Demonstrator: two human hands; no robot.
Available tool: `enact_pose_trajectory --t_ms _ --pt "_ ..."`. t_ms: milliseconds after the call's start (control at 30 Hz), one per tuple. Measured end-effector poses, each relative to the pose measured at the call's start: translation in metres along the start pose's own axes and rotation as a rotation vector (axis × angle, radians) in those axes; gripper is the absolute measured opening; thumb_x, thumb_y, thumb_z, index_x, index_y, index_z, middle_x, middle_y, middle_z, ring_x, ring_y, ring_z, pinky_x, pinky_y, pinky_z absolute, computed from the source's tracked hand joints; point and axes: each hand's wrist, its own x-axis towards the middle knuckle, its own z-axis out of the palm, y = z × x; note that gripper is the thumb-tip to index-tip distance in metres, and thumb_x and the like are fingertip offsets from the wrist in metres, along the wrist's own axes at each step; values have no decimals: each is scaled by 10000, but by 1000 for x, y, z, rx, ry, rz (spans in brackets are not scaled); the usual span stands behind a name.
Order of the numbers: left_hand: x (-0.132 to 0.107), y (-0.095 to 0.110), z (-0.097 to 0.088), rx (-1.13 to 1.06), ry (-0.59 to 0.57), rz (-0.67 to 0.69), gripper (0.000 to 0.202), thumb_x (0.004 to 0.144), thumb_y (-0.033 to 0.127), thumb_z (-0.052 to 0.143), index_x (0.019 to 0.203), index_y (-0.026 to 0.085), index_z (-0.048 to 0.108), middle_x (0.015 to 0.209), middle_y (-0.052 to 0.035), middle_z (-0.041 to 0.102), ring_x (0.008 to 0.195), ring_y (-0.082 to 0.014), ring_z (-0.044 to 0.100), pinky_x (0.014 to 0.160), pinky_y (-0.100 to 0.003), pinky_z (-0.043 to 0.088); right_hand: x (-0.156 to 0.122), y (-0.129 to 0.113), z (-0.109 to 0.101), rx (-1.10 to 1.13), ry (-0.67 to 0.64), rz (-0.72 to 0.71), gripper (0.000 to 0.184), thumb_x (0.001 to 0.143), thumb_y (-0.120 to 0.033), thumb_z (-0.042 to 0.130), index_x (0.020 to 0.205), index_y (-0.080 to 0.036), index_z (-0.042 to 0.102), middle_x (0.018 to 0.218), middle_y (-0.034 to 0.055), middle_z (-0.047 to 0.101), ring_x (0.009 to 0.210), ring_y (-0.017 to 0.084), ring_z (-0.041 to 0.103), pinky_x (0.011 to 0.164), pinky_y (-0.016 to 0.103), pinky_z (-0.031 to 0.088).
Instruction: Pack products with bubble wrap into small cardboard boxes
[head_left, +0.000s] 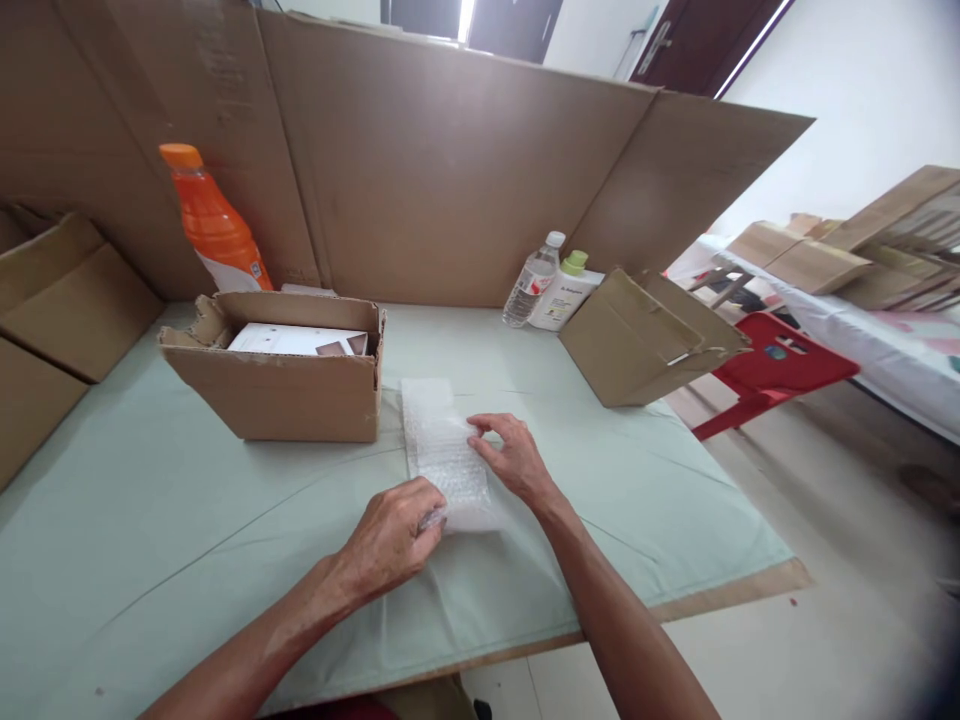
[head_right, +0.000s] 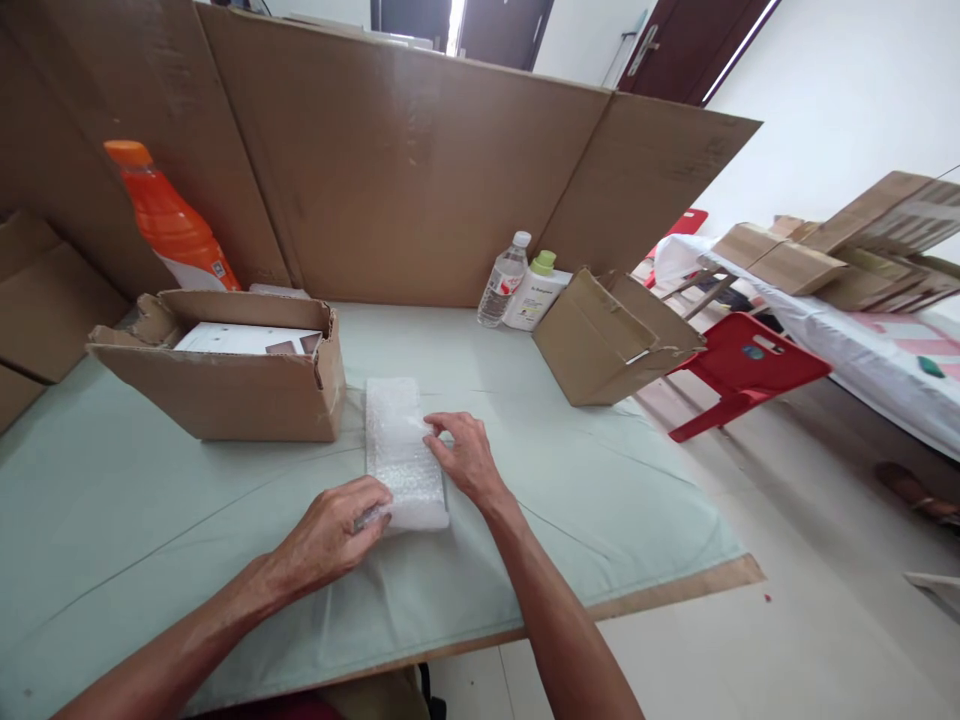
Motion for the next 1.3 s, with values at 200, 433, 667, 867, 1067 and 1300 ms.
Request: enact_pose_trajectory --t_ms 200,433,667,867,1067,1300 --pt "19 0 -16 -4 16 -84 144 865 231 482 762 224 581 647 42 556 600 -129 461 601 -265 293 21 1 23 -2 -4 -17 236 821 -194 656 1046 -239 712 898 30 746 904 225 664 895 389 466" --pt "44 -10 -14 19 -33 -179 126 818 192 512 780 215 630 616 52 522 589 -126 428 581 -256 264 19 10 30 -10 15 2 228 805 -222 685 1029 -245 723 862 19 754 871 223 679 875 389 495" --pt "55 -37 -4 27 -72 -255 236 765 186 553 969 210 669 697 42 613 651 -146 539 595 -241 350 -48 -12 -31 -36 76 -65 196 929 -255 569 1092 -257 678 1088 58 737 1057 247 658 949 420 484" --pt "50 -42 1 86 -30 -239 502 782 164 540 1282 201 555 905 -11 680 799 -183 626 715 -275 465 -104 -48 -11 -305 -182 -342 277 859 -174 627 1130 -221 658 1356 141 605 1183 310 572 927 480 469" --pt "47 -35 8 209 95 -103 660 767 127 617 1399 222 456 1284 -113 548 1155 -274 561 986 -430 463 -82 -48 6 -329 -107 -393 194 902 -71 493 928 -201 634 1445 144 542 1300 304 506 981 480 417" --pt "25 -32 -8 153 208 61 337 899 164 483 1209 189 612 1295 -126 586 1220 -274 533 1056 -452 426 -52 -45 -1 -216 -171 -212 256 1037 -210 355 1008 -220 610 924 54 728 810 208 633 803 343 449"
